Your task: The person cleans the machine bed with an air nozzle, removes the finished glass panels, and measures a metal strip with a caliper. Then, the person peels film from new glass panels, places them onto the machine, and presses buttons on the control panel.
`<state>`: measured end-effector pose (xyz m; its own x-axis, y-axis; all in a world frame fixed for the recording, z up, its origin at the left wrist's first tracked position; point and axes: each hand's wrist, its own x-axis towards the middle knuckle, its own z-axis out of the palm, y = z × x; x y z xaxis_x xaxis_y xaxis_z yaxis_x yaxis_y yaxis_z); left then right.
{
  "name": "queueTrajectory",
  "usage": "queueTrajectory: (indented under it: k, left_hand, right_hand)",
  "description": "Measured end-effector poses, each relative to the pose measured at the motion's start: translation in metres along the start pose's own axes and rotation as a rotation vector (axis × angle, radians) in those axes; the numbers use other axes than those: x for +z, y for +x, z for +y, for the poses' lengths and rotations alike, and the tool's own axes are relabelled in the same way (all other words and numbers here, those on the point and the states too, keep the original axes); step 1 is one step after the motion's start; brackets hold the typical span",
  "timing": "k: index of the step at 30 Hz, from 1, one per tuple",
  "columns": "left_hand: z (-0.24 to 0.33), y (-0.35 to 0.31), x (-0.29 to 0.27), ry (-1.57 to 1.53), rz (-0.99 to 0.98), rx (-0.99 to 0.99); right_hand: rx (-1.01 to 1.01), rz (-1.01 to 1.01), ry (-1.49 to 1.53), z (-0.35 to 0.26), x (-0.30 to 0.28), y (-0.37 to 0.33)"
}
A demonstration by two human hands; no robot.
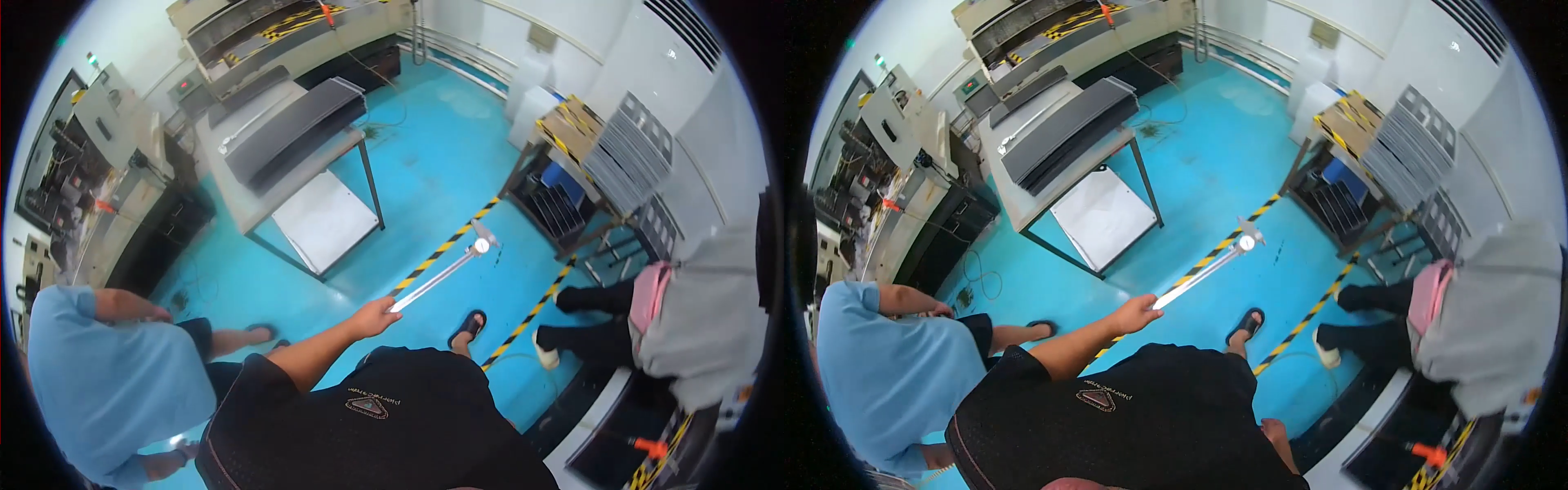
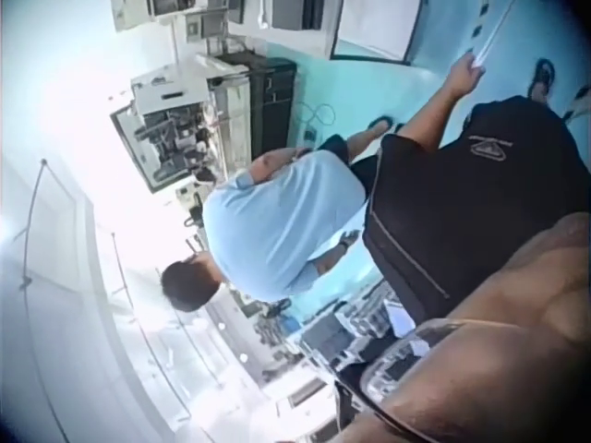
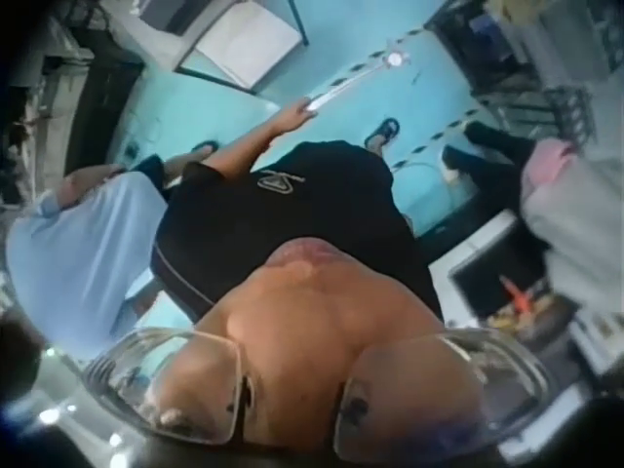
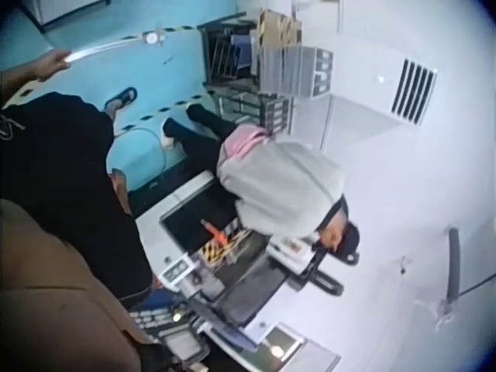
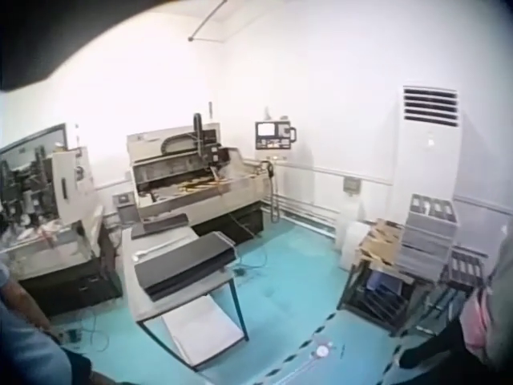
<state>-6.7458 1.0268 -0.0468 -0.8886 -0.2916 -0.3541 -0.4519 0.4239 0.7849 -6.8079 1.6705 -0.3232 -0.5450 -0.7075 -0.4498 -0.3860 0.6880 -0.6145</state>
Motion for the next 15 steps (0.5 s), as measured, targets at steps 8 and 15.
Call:
queueTrajectory:
  k: [8, 15]
  left_hand:
    - [0.047, 0.192, -0.09, -0.5, 0.555, -0.178]
    - [0.134, 0.315, -0.258, -1.261, 0.888, -0.065]
  right_hand:
    - [-0.305, -0.496, -0.53, 0.119, -0.284, 0.292]
    - [0.337, 0.067, 0.482, -0.112, -0.529, 0.629]
